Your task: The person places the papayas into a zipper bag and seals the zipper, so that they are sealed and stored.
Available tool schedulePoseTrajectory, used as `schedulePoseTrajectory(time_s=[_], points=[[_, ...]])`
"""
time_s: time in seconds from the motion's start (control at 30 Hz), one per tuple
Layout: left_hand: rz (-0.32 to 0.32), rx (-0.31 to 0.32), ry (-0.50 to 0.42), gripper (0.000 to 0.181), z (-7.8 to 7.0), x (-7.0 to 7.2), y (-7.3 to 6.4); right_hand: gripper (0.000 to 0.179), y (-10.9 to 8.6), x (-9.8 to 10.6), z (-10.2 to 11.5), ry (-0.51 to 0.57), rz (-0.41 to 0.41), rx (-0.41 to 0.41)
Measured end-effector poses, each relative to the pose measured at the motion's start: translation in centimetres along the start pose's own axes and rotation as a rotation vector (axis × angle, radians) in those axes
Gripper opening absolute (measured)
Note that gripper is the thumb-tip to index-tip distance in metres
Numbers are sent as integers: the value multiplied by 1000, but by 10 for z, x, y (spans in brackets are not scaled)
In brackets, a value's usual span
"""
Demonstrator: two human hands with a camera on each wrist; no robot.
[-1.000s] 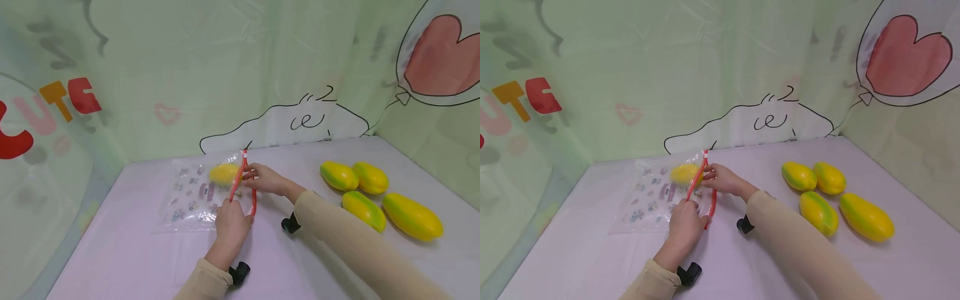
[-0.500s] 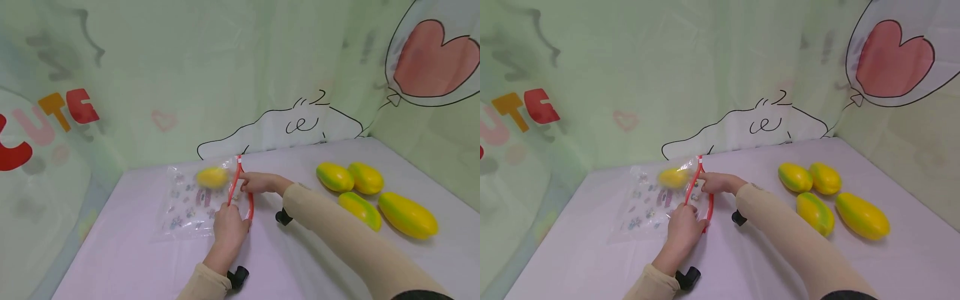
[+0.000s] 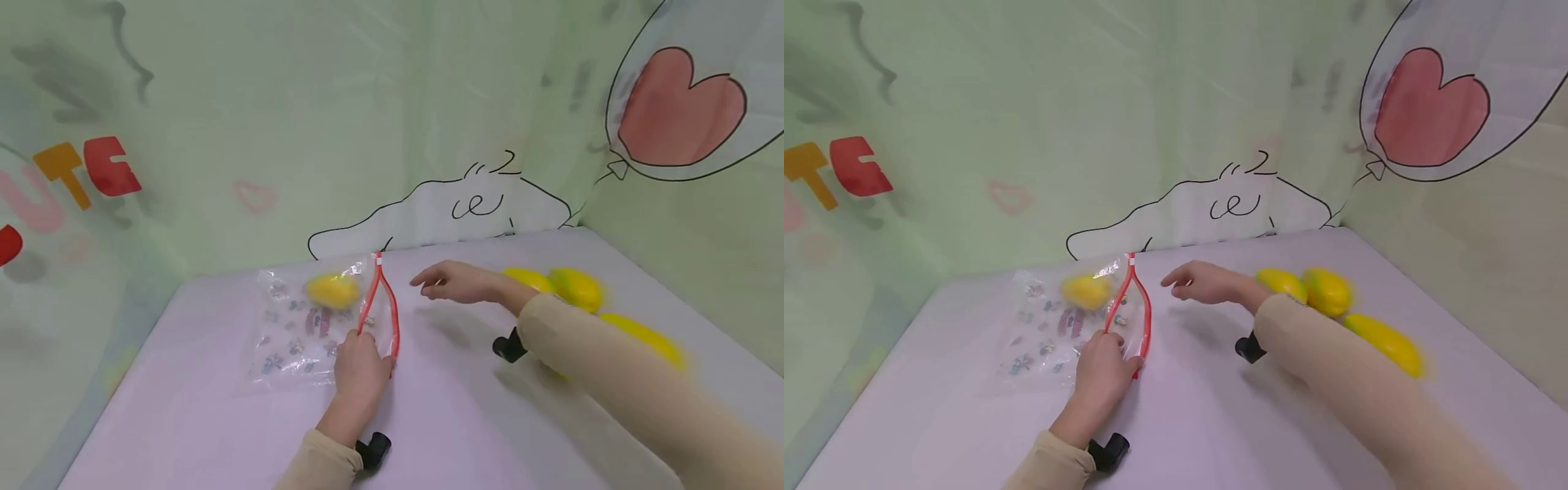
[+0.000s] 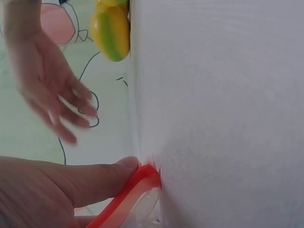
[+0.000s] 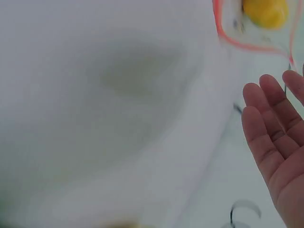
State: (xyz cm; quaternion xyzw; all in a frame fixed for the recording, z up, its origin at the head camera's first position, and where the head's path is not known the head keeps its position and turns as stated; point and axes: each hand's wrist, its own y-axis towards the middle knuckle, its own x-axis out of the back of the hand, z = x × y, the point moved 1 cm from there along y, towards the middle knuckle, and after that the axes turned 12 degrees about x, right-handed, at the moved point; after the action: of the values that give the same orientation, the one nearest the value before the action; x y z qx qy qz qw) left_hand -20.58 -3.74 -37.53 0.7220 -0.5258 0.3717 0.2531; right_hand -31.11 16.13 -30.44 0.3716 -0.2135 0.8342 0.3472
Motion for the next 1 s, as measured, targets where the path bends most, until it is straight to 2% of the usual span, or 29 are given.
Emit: schedulePoseTrajectory(time_s=[0.17,0.3,0.43,0.57,0.7,1.0], points=[[-2,17,-3,40,2,7,0,43,-59,45,-24,-41,-108,-44],[-1,9,-4,37,5,12,1,47,-117,67,-44,-94,-225,-110],[2,20,13,37,8,16,1,50,-169,70,-64,-136,-288,-160],[11,32,22,39,12,18,2,52,-208,62,-79,-198,-314,-193],[2,21,27,37,15,20,2,60,-229,47,-91,-251,-325,-240],[-5,22,15,37,19,16,3,90,-238,15,-107,-281,-326,-386]])
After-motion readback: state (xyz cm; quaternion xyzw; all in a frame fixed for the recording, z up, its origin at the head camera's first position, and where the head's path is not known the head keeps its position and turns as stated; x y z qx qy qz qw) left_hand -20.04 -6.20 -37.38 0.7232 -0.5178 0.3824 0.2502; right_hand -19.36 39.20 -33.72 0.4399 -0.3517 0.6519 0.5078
